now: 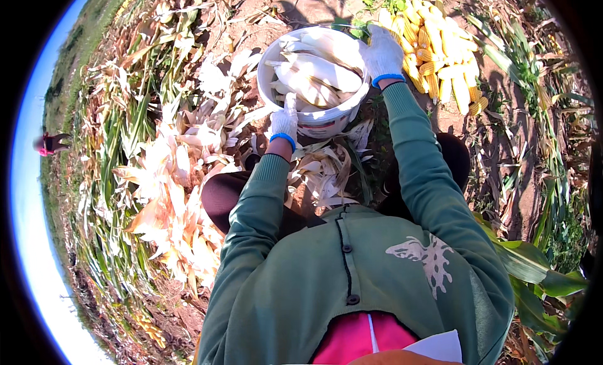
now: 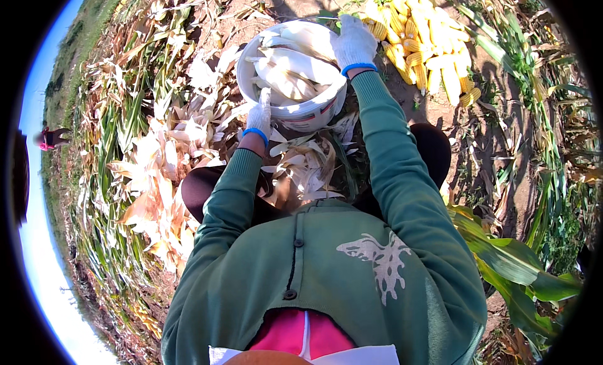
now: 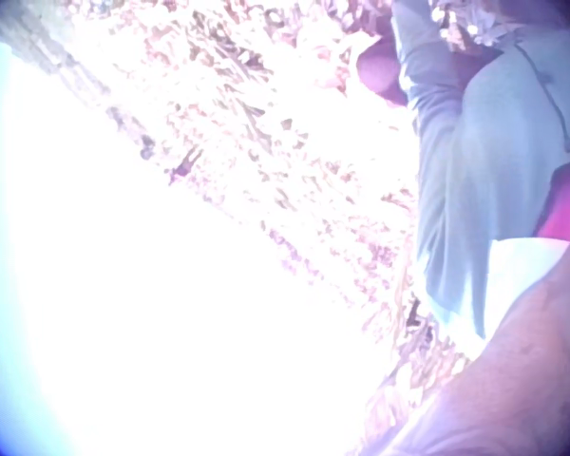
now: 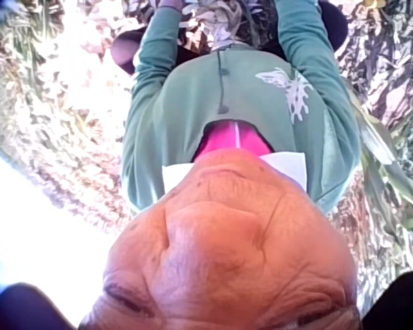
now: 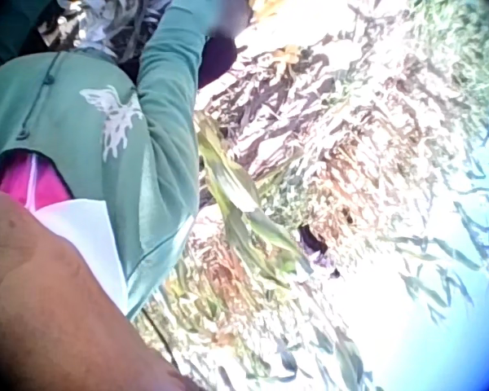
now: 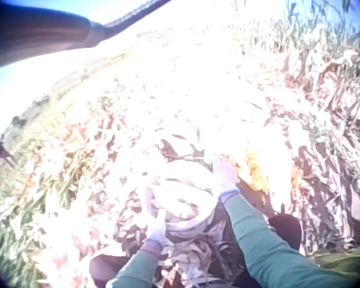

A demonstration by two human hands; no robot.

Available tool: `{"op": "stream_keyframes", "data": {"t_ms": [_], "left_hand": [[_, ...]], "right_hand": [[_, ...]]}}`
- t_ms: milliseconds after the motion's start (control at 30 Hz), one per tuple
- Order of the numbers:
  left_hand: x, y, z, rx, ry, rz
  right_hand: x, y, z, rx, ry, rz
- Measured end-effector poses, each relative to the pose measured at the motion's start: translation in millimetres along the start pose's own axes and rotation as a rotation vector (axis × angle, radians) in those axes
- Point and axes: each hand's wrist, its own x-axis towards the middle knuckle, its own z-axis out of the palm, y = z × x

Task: The person sits in a cornfield and shucks corn cobs by hand, removing the husks and placing the cleaned cobs into a white bucket. The person discards the husks to the side and continues processing multiple cobs.

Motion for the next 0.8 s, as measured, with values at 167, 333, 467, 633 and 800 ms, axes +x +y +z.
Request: {"op": "stream_keyframes", "data": {"t_ms": [167, 333, 467, 633, 800], "left_hand": [[-99.5, 75.5, -23.6, -0.552, 0.053, 0.101], [-165.2, 67.4, -36.6, -0.745, -0.243, 0.135], [-162.4, 17.0, -53.7, -0.603, -0.208, 0.019], [-140.1, 14.1, -30.5, -0.294, -0.116, 0.277], [-154.3, 40.5, -31.0, -0.278, -0.302, 0.442]], "right_hand": [[-11.9, -20.0, 34.3, 0.056, -0.343, -0.435], [-35.7, -4.2, 92.2, -0.12, -0.45, -0.232], [-30.9, -38.7, 46.8, -0.324, -0.595, -0.34], [-44.6, -41.1, 25.9, -0.254, -0.235, -0.461], [-37.4, -34.3, 13.2, 0.328, -0.509, -0.241]]}}
